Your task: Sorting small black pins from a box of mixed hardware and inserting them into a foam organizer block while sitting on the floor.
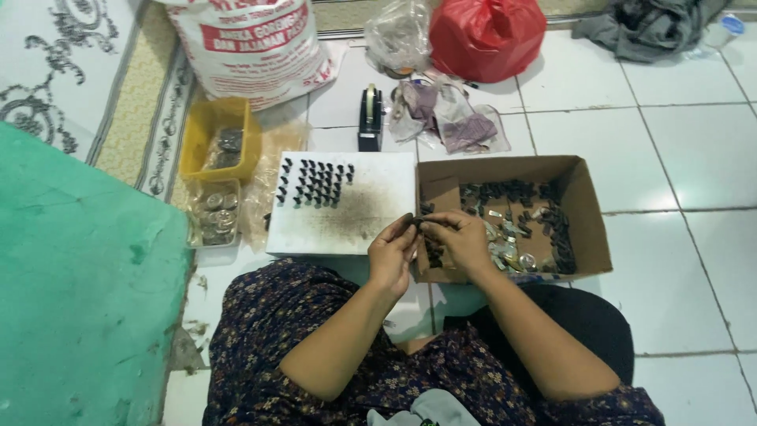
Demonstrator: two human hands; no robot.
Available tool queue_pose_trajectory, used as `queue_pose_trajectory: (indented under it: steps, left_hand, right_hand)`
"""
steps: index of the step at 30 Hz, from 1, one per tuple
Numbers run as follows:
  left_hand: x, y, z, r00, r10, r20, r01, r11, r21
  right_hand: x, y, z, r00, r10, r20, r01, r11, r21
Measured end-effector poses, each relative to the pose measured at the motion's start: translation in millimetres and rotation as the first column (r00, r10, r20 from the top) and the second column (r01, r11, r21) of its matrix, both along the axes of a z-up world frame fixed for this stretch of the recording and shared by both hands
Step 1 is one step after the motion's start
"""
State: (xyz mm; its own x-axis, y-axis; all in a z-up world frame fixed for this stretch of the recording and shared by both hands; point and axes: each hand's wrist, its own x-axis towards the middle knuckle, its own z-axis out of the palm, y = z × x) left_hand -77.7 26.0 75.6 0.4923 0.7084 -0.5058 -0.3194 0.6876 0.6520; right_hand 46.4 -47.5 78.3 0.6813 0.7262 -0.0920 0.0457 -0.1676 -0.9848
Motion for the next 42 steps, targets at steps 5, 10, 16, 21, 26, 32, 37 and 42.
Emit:
queue_pose_trajectory:
  steps: [5,10,16,21,26,32,37,42]
  left_hand:
    - [-21.6,42.3,-28.1,0.989,0.143,0.021,-0.143,0.990,-0.022]
    - [-36.1,66.6,-23.6,0.973,0.232,-0.014,-0.232,0.973,0.011]
    - [-36.7,82.4,-16.1,0.935,0.296,-0.196,-0.290,0.955,0.062]
    - [-36.7,81.2,-11.6,0.915,0.329,-0.235,-0.338,0.941,0.002]
    - [-33.2,82.4,-2.8,0.906,0.337,-0.255,-0.346,0.938,0.011]
    - [-31.2,79.2,-2.2,0.908,0.329,-0.260,-0.329,0.943,0.045]
    - [-31.2,77.2,0.8,0.911,0.322,-0.257,-0.318,0.946,0.059]
    - [-33.7,75.7,0.7,0.911,0.318,-0.261,-0.300,0.948,0.108]
  right_hand:
    - [-37.9,50.0,-12.7,0.999,0.023,0.048,-0.026,0.998,0.064]
    - [-52.5,95.6,-20.0,0.996,0.055,0.073,-0.059,0.997,0.054]
    - [-40.7,150.4,-60.4,0.946,0.066,0.317,-0.067,0.998,-0.006]
    - [-48.0,173.7,-64.1,0.780,0.052,0.624,0.012,0.995,-0.098]
    - [-44.0,184.7,-90.7,0.699,0.000,0.715,0.039,0.998,-0.038]
    - [-41.4,185.0,-99.8,0.677,-0.013,0.735,0.056,0.998,-0.034]
    - [-37.6,186.6,-107.6,0.702,-0.010,0.712,0.077,0.995,-0.061]
    - [-36.1,185.2,-103.1,0.754,0.029,0.656,0.070,0.990,-0.124]
